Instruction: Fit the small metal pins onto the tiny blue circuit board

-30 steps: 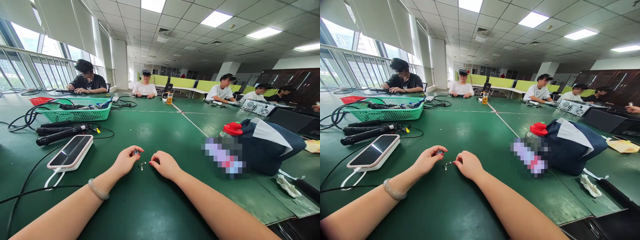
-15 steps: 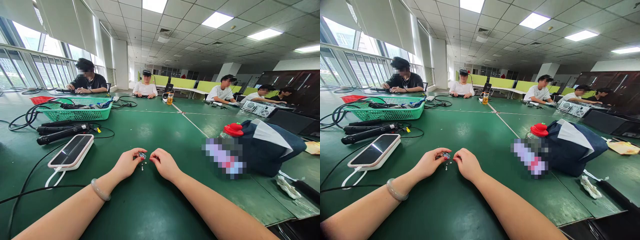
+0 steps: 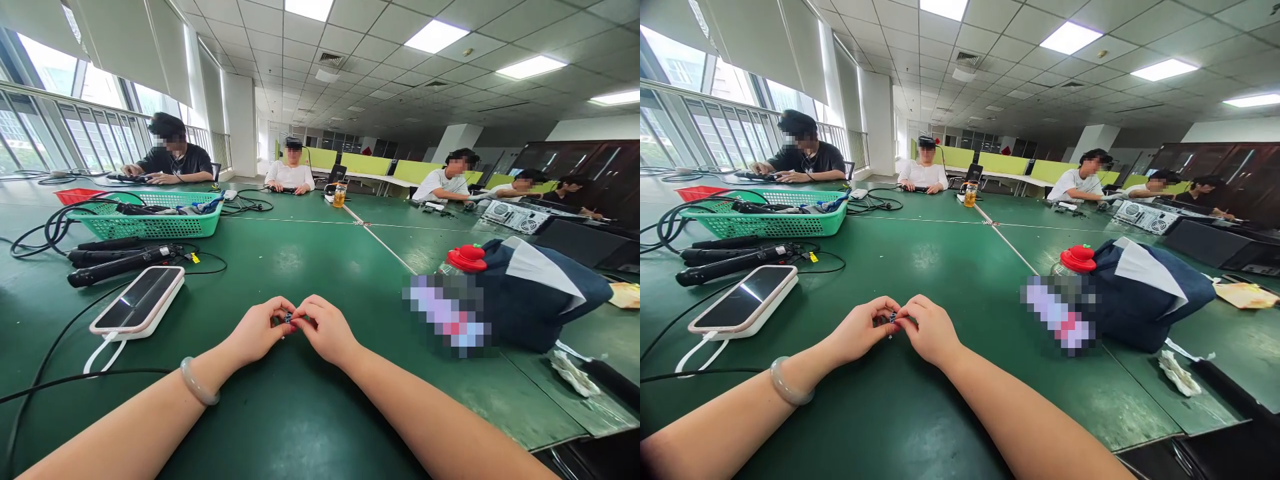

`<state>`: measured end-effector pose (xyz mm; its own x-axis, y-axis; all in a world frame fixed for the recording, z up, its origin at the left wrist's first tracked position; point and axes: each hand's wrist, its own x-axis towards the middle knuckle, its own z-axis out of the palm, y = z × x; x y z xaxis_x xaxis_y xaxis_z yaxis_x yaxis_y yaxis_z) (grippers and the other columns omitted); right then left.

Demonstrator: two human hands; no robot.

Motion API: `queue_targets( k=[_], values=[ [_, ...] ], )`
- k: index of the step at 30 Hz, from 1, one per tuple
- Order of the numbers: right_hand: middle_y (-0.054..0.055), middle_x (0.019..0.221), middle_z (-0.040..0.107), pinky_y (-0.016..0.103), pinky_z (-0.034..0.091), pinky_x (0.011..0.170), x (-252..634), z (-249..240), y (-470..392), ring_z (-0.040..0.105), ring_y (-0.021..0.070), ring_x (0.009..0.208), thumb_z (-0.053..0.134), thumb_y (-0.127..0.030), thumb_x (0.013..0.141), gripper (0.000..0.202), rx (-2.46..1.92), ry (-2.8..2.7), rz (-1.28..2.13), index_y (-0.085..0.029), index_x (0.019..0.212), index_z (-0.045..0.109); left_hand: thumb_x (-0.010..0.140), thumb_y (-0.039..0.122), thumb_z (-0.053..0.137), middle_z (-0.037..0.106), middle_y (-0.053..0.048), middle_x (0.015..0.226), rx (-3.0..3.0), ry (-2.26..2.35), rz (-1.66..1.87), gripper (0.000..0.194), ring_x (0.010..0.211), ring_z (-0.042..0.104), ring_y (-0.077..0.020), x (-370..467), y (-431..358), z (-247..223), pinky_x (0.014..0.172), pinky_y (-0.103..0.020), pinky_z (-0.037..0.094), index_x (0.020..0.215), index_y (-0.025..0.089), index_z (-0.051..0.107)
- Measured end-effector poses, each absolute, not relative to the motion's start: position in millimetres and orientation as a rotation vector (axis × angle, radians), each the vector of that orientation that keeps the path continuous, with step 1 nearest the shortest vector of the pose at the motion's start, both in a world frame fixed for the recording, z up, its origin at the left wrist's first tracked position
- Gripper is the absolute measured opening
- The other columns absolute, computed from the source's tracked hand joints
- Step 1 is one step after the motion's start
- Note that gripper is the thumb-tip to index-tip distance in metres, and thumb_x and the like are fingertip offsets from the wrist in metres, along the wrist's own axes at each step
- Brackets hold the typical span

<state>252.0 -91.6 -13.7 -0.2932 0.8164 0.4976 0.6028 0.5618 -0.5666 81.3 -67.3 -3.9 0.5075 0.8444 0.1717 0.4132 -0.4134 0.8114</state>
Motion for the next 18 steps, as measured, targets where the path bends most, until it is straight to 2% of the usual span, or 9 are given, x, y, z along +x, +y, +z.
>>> queue_targets(
  k=[5, 8, 18],
  values=[
    [0.0, 0.081, 0.056, 0.023, 0.038, 0.057, 253, -14, -89, 0.045, 0.0092, 0.057, 0.052, -0.026, 0.083, 0.008, -1.272, -1.876, 0.411, -0.02, 0.085, 0.058, 0.074, 0.028, 0.055, 0.062, 0.001, 0.072, 2.009, 1.044, 0.786, 0.018, 0.061, 0.057, -0.0131, 80, -67, -3, 0.062, -0.026, 0.045, 0.09, 0.02, 0.056],
    [-0.001, 0.077, 0.055, 0.023, 0.037, 0.056, 253, -17, -86, 0.045, 0.0098, 0.059, 0.05, -0.031, 0.085, 0.015, -1.324, -1.907, 0.471, -0.019, 0.081, 0.057, 0.075, 0.028, 0.054, 0.061, 0.001, 0.07, 2.012, 1.047, 0.789, 0.019, 0.061, 0.056, -0.0134, 79, -68, -2, 0.063, -0.027, 0.045, 0.092, 0.02, 0.056],
    [-0.002, 0.067, 0.05, 0.021, 0.034, 0.058, 252, -23, -80, 0.045, 0.0102, 0.063, 0.047, -0.025, 0.087, 0.021, -1.293, -2.032, 0.463, -0.017, 0.069, 0.056, 0.076, 0.028, 0.052, 0.056, 0.004, 0.063, 2.088, 1.079, 0.724, 0.019, 0.059, 0.054, -0.0125, 80, -69, -2, 0.06, -0.024, 0.041, 0.093, 0.021, 0.055]
  ],
)
